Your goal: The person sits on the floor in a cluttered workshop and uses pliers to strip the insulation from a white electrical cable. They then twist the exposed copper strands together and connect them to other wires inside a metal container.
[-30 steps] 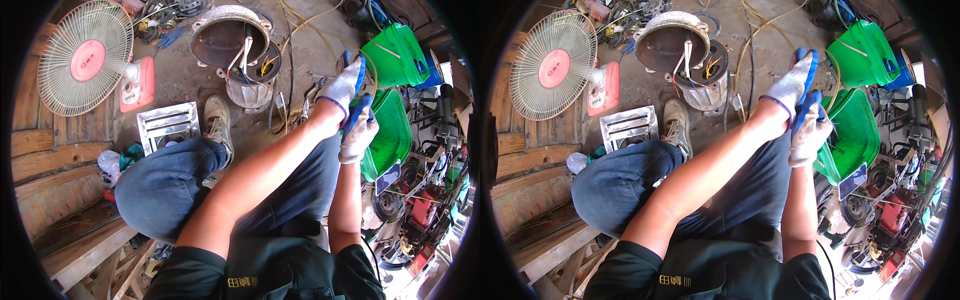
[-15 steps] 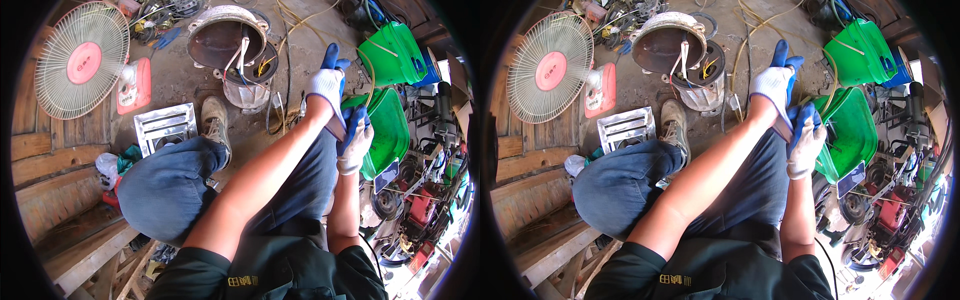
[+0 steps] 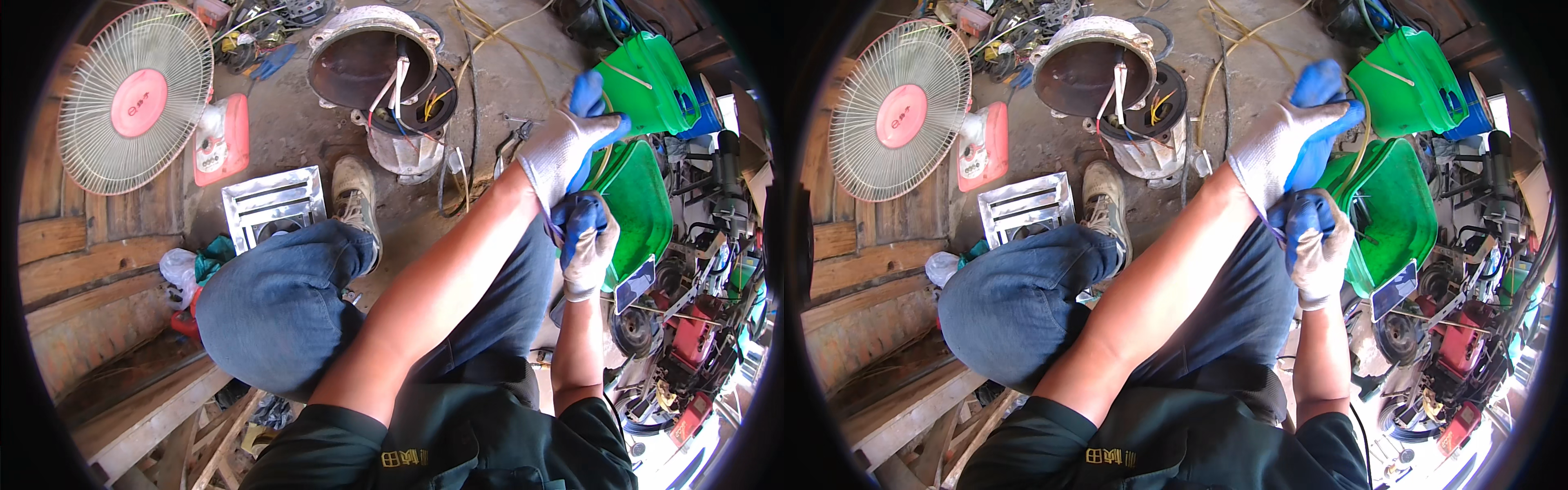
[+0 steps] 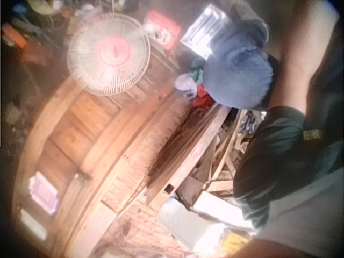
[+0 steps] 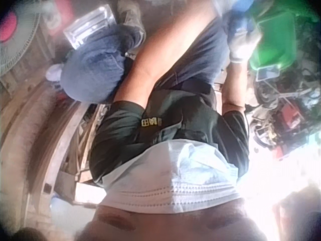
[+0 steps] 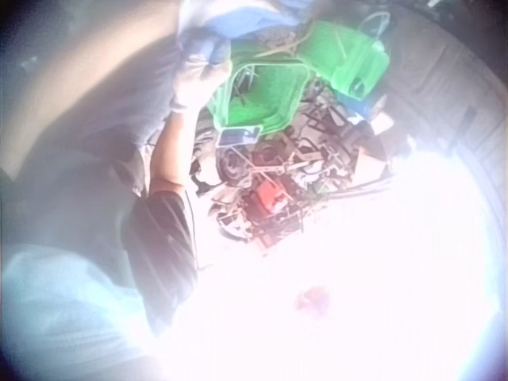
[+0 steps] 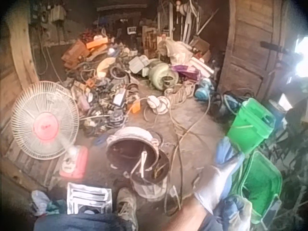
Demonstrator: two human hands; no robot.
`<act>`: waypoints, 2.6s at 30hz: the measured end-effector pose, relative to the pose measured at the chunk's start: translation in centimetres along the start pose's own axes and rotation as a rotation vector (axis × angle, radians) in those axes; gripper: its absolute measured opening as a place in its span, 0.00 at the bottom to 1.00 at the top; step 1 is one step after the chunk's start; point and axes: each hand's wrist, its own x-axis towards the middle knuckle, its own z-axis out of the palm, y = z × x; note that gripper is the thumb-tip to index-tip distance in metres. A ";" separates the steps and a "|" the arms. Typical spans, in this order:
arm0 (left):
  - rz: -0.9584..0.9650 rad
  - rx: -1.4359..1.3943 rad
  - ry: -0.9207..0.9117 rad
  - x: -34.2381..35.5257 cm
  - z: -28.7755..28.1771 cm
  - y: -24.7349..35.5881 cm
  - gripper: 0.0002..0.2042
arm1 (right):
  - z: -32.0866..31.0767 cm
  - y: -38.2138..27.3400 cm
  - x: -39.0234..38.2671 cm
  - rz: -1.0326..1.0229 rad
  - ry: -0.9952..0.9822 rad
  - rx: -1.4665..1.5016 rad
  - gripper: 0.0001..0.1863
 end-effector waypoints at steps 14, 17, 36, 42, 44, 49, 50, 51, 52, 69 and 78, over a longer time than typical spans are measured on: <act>-0.349 1.314 -0.177 -3.1 1.8 13.7 0.14 | 5.1 0.8 3.0 0.084 -0.076 0.997 0.21; -0.288 2.033 -0.288 -5.8 0.9 22.2 0.16 | 7.4 1.3 6.3 0.093 0.051 0.595 0.15; -0.287 2.670 -0.607 -8.6 -5.0 22.0 0.15 | 14.1 3.4 8.1 -0.037 -0.063 -0.264 0.18; -0.170 2.354 -0.426 -9.2 -6.1 24.0 0.18 | 13.9 3.3 6.7 -0.061 -0.036 -0.135 0.17; -0.162 2.339 -0.523 -8.9 -5.7 24.6 0.19 | 14.1 3.6 6.6 -0.040 -0.044 -0.110 0.18; -0.457 1.936 -0.506 -7.7 -4.4 26.1 0.15 | 14.7 4.2 7.0 -0.171 -0.015 -0.194 0.21; -0.480 1.893 -0.452 -7.6 -4.2 26.1 0.15 | 15.0 4.0 7.0 -0.225 0.004 -0.251 0.22; -0.503 1.849 -0.398 -7.6 -4.1 26.1 0.14 | 15.0 3.7 7.1 -0.245 0.037 -0.279 0.21; -0.526 1.806 -0.347 -7.6 -4.1 26.1 0.14 | 15.1 3.4 7.2 -0.237 0.029 -0.330 0.21; -0.454 1.599 0.120 -7.6 -7.7 22.0 0.18 | 15.2 5.2 7.0 -0.337 0.009 -0.248 0.17; -0.499 1.686 -0.101 -6.8 -8.4 22.5 0.17 | 14.0 4.7 8.2 -0.199 -0.188 -0.179 0.17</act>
